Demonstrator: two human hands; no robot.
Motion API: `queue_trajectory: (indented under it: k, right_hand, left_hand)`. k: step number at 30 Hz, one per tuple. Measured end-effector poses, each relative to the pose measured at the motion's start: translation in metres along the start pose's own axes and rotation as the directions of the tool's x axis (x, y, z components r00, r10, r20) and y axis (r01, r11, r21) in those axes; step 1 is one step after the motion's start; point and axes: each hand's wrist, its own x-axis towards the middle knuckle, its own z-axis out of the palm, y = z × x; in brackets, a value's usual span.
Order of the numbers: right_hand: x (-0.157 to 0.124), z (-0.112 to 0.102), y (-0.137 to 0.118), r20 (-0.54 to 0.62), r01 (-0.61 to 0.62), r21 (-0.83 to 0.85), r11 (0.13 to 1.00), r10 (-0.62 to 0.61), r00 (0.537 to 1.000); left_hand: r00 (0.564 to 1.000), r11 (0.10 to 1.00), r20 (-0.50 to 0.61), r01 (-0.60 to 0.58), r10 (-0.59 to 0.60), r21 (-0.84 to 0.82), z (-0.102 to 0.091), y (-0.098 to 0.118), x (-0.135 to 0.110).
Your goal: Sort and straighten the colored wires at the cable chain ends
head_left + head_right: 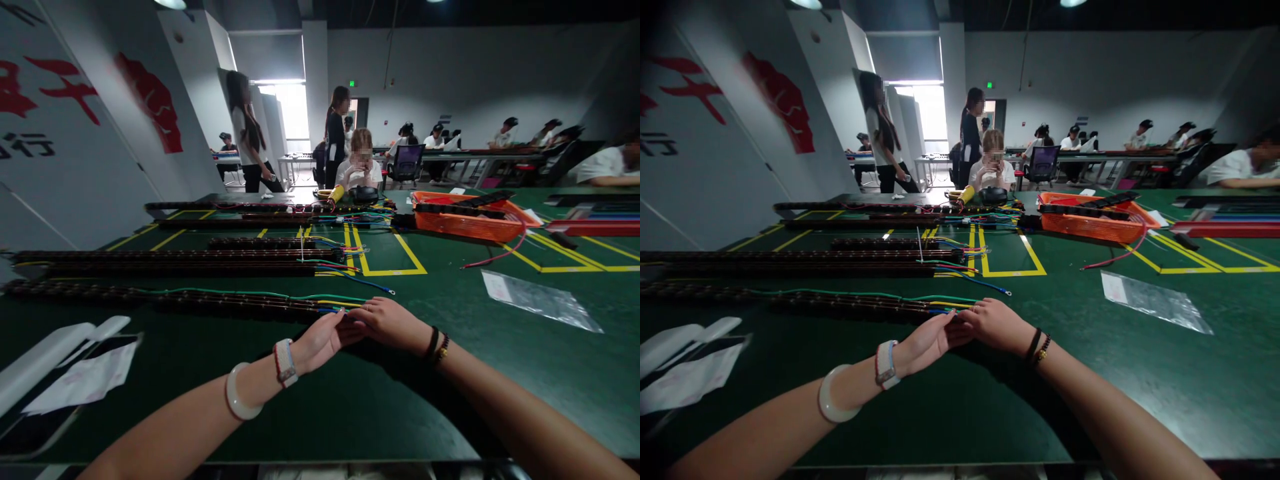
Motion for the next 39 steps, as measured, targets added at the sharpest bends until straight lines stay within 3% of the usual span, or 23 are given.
queue_trajectory:
  k: [4,12,22,29,31,34,37,39]
  right_hand:
    - [0.000,-0.005,0.004,0.010,0.018,-0.036,0.999,-0.018,1.000]
    - [0.001,0.001,0.004,0.059,-0.010,0.005,1.000,0.010,0.998]
    - [0.008,0.011,-0.003,0.190,-0.024,0.034,0.999,0.017,0.982]
    - [0.009,0.011,-0.004,0.191,0.020,-0.020,1.000,-0.016,0.981]
    - [0.007,0.011,-0.004,0.153,0.034,-0.036,0.999,-0.028,0.988]
    - [0.003,0.014,-0.004,-0.021,-0.039,-0.001,0.999,0.038,0.999]
    - [0.002,0.020,-0.004,-0.227,-0.142,0.109,0.984,0.163,0.960]
    - [0.004,0.023,-0.006,-0.308,-0.183,0.156,0.971,0.224,0.925]
  left_hand:
    - [0.997,0.998,0.068,0.034,-0.037,0.053,0.002,0.002,-0.002]
    - [0.991,0.872,0.086,0.047,-0.102,0.488,0.009,-0.003,-0.008]
    - [0.987,0.856,0.121,0.028,-0.105,0.516,0.009,-0.003,-0.008]
    - [0.987,0.854,0.113,0.035,-0.110,0.519,0.007,-0.003,-0.008]
    - [0.987,0.845,0.119,0.028,-0.108,0.534,0.007,-0.003,-0.008]
    - [0.980,0.798,0.166,-0.017,-0.105,0.602,0.011,0.000,-0.013]
    - [0.977,0.698,0.209,-0.120,-0.044,0.706,0.017,0.009,-0.024]
    - [0.980,0.602,0.186,-0.192,0.073,0.775,0.018,0.021,-0.037]
